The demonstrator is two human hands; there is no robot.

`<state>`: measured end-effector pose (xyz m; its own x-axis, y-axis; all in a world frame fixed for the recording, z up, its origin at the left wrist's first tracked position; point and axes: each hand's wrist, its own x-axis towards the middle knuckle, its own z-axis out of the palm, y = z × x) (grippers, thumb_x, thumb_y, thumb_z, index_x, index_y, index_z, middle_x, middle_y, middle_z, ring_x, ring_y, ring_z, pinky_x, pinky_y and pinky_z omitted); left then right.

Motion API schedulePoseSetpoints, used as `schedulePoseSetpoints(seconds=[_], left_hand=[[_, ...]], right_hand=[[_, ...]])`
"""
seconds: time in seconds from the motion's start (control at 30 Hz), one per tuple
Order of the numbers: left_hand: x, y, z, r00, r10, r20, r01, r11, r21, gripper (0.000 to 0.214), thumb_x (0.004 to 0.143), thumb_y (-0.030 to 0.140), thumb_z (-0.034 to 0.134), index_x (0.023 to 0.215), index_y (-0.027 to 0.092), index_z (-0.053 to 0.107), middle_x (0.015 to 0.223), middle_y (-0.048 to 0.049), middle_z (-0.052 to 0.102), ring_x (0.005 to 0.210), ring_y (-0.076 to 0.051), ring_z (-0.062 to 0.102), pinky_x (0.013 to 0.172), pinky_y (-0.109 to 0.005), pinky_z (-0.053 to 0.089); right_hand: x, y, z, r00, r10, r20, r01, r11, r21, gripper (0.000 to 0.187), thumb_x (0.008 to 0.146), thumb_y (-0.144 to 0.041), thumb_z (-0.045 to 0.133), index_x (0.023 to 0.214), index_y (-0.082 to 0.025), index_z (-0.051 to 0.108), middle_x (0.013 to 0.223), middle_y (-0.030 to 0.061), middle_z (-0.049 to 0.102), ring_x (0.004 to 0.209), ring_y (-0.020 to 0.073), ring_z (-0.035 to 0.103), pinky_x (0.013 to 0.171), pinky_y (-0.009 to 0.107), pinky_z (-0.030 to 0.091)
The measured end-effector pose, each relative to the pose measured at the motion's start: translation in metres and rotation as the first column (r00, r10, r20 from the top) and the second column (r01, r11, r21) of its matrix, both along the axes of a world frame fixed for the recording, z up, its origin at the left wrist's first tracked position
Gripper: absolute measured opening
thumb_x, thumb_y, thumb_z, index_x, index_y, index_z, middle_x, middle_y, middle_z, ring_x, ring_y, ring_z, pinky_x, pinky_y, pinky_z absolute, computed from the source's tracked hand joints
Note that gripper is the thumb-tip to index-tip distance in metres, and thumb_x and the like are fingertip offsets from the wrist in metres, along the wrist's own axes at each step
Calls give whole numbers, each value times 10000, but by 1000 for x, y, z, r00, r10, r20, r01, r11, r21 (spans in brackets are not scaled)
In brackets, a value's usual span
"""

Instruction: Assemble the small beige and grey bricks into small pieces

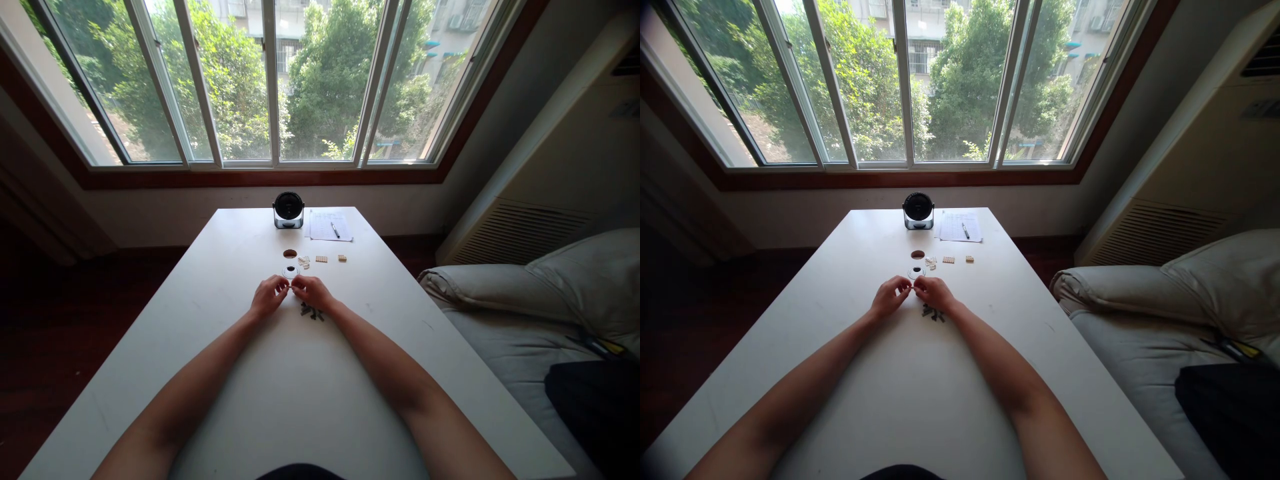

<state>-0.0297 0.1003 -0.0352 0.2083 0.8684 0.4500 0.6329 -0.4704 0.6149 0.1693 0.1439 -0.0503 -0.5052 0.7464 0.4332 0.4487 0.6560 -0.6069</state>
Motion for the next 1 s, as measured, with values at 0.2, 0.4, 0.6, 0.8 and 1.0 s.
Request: schedulePoseSetpoints(seconds=[0.2,0.4,0.6,0.8,1.0], left_hand=[[0,-1,2,1000,0,-31,2,998,58,70,885,208,601,939,228,641,873,-13,666,753,-148,624,748,-300,489],[-1,-3,4,995,16,-98,-7,995,97,64,884,189,601,927,231,623,881,-4,672,770,-156,631,796,-336,463],[-1,-3,5,992,5,-128,9,994,106,62,897,198,591,936,232,624,892,-8,672,776,-158,632,817,-342,459],[-1,-4,6,992,14,-125,0,994,109,56,909,208,583,929,234,629,884,-5,674,773,-156,637,821,-336,459],[-1,-5,8,991,19,-129,-8,996,85,58,912,227,581,918,229,639,884,-17,676,781,-161,641,834,-341,468]], right_hand=[[-1,0,1,997,-6,-82,-2,995,-95,105,874,-295,608,875,-212,671,752,-6,696,654,127,591,650,234,439],[-1,-1,4,987,22,-157,-56,974,-217,149,871,-336,609,872,-200,670,746,1,705,656,134,594,639,240,453],[0,0,5,970,52,-236,-127,941,-313,203,868,-383,616,862,-186,664,746,12,700,689,147,626,660,249,479],[-2,0,5,973,35,-230,-110,940,-322,249,874,-420,613,860,-179,673,753,15,695,681,141,614,660,246,477],[-1,0,6,978,41,-206,-103,949,-298,259,854,-432,634,903,-180,671,789,14,698,707,146,598,672,255,477]])
